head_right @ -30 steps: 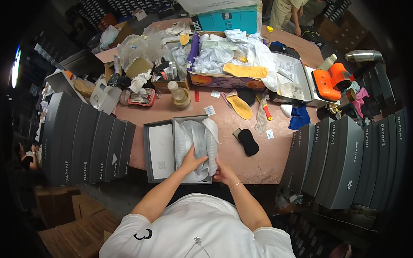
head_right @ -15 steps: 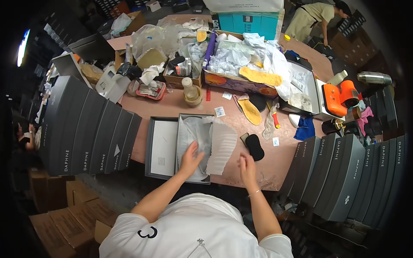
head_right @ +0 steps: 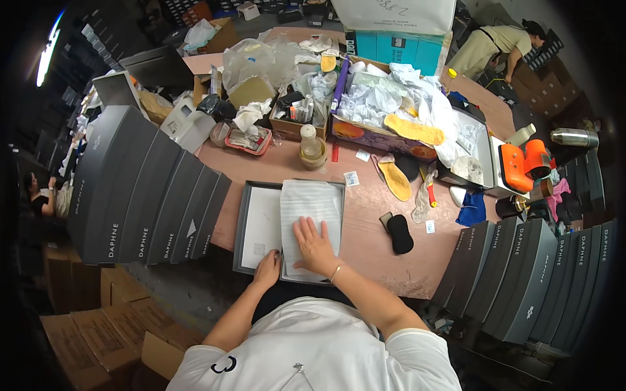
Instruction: Packing pairs of high-heel shoes into boxes using tissue paper and foam inserts.
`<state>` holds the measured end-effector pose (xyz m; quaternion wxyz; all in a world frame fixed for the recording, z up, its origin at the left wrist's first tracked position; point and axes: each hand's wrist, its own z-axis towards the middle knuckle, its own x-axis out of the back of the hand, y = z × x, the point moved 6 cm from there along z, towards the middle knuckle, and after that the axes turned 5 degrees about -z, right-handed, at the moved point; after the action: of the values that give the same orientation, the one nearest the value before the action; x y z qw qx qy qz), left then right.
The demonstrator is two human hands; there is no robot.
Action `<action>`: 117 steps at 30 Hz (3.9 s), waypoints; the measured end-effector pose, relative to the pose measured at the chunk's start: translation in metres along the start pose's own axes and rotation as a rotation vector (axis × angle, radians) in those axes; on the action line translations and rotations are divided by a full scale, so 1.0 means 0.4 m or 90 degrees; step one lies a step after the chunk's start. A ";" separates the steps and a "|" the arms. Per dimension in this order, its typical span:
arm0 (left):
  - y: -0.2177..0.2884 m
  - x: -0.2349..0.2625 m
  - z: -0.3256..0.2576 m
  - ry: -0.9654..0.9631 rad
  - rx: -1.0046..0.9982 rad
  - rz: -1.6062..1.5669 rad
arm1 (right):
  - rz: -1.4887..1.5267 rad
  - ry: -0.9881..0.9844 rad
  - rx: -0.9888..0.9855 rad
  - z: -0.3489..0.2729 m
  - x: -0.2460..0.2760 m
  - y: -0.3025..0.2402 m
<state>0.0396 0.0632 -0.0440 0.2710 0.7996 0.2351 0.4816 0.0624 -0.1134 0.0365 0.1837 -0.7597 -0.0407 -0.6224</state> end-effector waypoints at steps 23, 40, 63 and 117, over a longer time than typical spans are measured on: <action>0.240 0.126 -0.093 -0.030 -0.154 -0.489 | 0.845 0.271 -0.328 -0.185 0.084 0.177; 0.039 -0.061 -0.061 -0.130 0.048 -0.672 | 0.669 0.223 -0.354 -0.160 -0.103 0.152; 0.960 0.015 -0.271 -0.563 -0.740 -0.520 | -0.432 0.369 -0.664 -1.172 1.030 0.294; -0.064 0.337 0.182 0.012 0.029 -0.082 | 0.074 0.116 -0.201 -0.196 -0.004 0.139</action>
<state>0.1594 0.1532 -0.0026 0.2809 0.7841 0.2991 0.4657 0.0051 -0.1907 0.0346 0.1004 -0.7207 0.1182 -0.6756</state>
